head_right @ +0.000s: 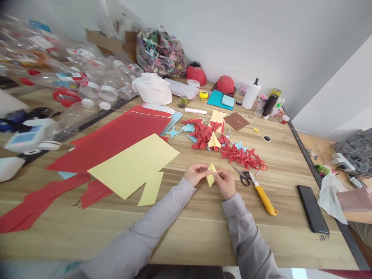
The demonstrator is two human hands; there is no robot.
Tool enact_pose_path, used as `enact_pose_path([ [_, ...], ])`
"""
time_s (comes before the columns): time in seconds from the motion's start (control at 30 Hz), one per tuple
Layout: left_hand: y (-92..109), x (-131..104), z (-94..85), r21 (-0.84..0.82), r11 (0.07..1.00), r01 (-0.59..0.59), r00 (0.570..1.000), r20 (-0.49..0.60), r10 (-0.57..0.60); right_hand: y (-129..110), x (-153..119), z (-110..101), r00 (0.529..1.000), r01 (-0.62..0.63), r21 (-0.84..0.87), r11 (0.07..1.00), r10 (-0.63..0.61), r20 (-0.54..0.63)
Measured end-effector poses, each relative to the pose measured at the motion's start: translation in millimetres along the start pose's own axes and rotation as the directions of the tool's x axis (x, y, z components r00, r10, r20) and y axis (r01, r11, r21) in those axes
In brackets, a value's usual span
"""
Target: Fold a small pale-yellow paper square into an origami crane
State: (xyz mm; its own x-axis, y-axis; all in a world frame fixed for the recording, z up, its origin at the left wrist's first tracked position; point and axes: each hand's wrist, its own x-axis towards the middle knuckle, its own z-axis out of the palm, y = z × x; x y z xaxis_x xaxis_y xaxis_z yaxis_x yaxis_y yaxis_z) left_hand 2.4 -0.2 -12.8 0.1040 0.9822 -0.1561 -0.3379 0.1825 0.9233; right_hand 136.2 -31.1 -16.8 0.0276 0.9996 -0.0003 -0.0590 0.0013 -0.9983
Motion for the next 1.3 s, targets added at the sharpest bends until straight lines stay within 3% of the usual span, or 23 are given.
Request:
enact_pose_path([
  [0.2,0.7,-2.0,3.5,-0.050,0.998,0.038,0.996,0.088,-0.033,-0.9,-1.1,-1.2,0.999,-0.032,-0.015,0.999,0.031,-0.036],
  [0.4,-1.5,-0.3,1.7,0.054,0.998,-0.031,0.995,0.096,0.026,-0.2,-2.4,-3.4,0.999,-0.012,-0.010,1.000,0.013,0.043],
  [0.73,-1.7,3.5,1.2,0.056,0.998,-0.001,0.987,0.158,-0.008,-0.6,-1.8,-6.3,0.995,-0.060,-0.013,0.998,0.061,0.079],
  [1.3,4.2,-1.8,8.1,0.024,1.000,-0.010,0.998,0.066,0.008,-4.7,-3.5,-3.1,0.995,-0.022,-0.098,0.995,0.032,0.094],
])
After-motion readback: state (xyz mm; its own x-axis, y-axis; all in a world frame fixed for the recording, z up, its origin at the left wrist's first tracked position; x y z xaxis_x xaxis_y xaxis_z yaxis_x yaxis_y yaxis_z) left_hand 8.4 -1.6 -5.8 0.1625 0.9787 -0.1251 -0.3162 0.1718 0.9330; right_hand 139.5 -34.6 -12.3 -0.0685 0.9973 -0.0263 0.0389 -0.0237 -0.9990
